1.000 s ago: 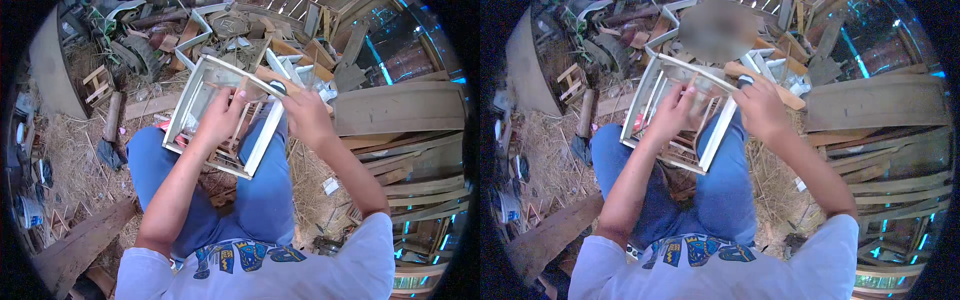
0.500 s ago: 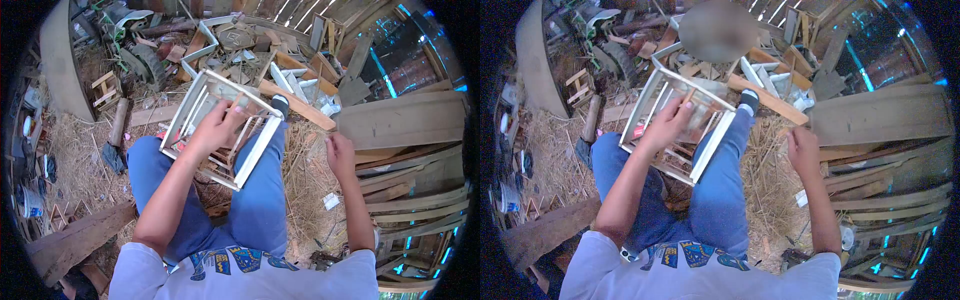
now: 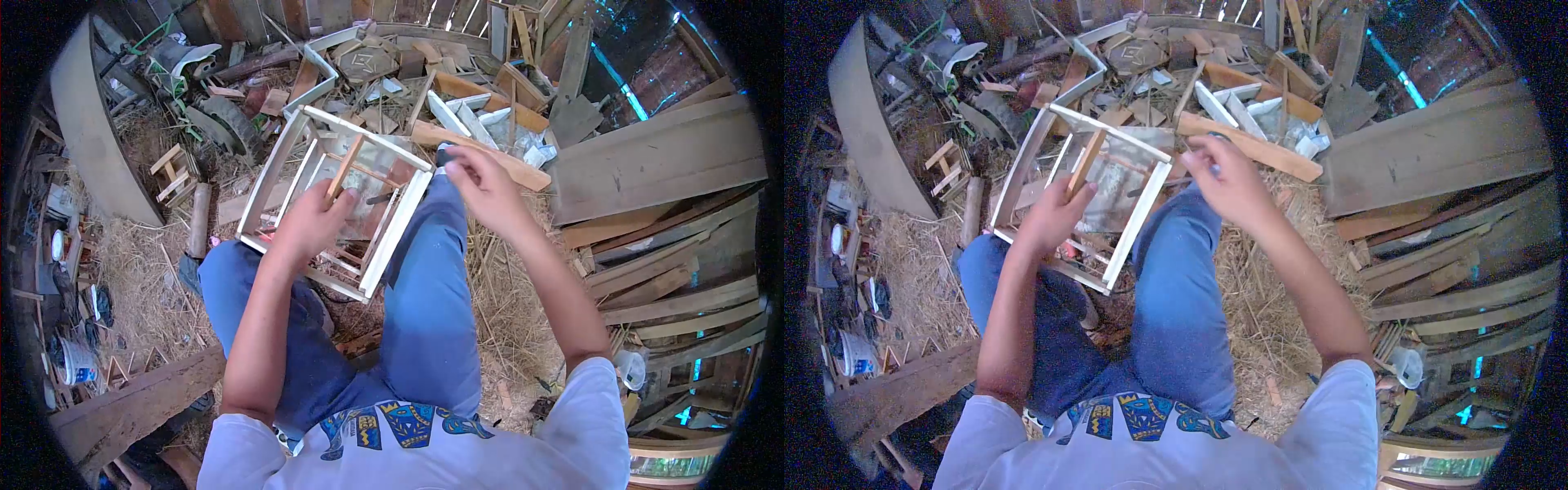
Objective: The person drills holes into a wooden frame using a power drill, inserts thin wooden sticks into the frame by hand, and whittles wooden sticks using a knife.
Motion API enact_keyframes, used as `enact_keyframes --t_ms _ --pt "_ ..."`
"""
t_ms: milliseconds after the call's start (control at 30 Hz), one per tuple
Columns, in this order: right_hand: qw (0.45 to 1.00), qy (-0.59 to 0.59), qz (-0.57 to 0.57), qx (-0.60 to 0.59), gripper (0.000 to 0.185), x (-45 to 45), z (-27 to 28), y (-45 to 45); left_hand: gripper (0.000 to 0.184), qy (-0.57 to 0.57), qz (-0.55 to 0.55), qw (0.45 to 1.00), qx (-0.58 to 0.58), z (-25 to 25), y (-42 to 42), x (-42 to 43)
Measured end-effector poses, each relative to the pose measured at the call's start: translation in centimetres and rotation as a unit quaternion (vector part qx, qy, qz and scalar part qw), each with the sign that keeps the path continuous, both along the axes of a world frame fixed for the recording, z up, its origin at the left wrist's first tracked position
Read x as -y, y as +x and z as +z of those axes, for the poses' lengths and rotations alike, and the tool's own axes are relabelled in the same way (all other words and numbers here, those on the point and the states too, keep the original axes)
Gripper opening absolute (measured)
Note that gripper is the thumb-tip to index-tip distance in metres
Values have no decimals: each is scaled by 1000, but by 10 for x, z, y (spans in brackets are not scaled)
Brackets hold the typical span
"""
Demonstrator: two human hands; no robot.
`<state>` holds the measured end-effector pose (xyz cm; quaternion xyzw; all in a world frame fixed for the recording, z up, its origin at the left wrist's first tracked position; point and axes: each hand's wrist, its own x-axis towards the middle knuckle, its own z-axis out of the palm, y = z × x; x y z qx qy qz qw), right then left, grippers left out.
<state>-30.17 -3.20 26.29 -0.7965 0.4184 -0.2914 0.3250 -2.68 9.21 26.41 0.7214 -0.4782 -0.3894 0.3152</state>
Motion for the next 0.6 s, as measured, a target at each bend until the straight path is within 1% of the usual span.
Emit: enact_keyframes --t_ms 67,100,133,167,200,233,267,333,367,400,467,500,533,600 --pt "996 -81 42 25 39 2 0 16 45 -4 -43 995 87 8 3 1" --pt "994 -87 56 20 38 2 5 22 45 -6 -41 995 91 14 4 1" --pt "994 -90 59 24 38 0 11 27 43 -20 -78 988 132 20 4 0" --pt "995 -58 78 29 39 -1 18 33 40 -33 -112 978 174 26 5 -1" --pt "994 -25 98 33 39 -2 25 39 40 -35 -106 977 179 28 6 -4" --pt "993 12 110 46 41 -6 30 44 37 -63 -139 965 211 30 7 -7" --pt "992 9 117 48 41 -6 33 49 35 -90 -171 951 243 32 7 -10" --pt "981 122 144 43 43 -7 37 56 33 -91 -169 943 271 44 2 -16" --pt "960 224 133 105 43 -10 29 60 32 -95 -175 939 280 49 3 -19" --pt "960 218 140 104 43 -16 33 63 31 -99 -180 935 289 54 4 -20" --pt "907 345 104 217 40 -31 40 67 31 -113 -174 928 309 62 6 -24" --pt "911 337 68 227 39 -38 41 72 32 -106 -189 922 320 68 8 -24" --pt "913 330 75 226 39 -43 46 74 33 -99 -206 916 331 73 11 -25" --pt "891 373 50 254 38 -52 58 77 34 -95 -207 916 332 79 18 -27"
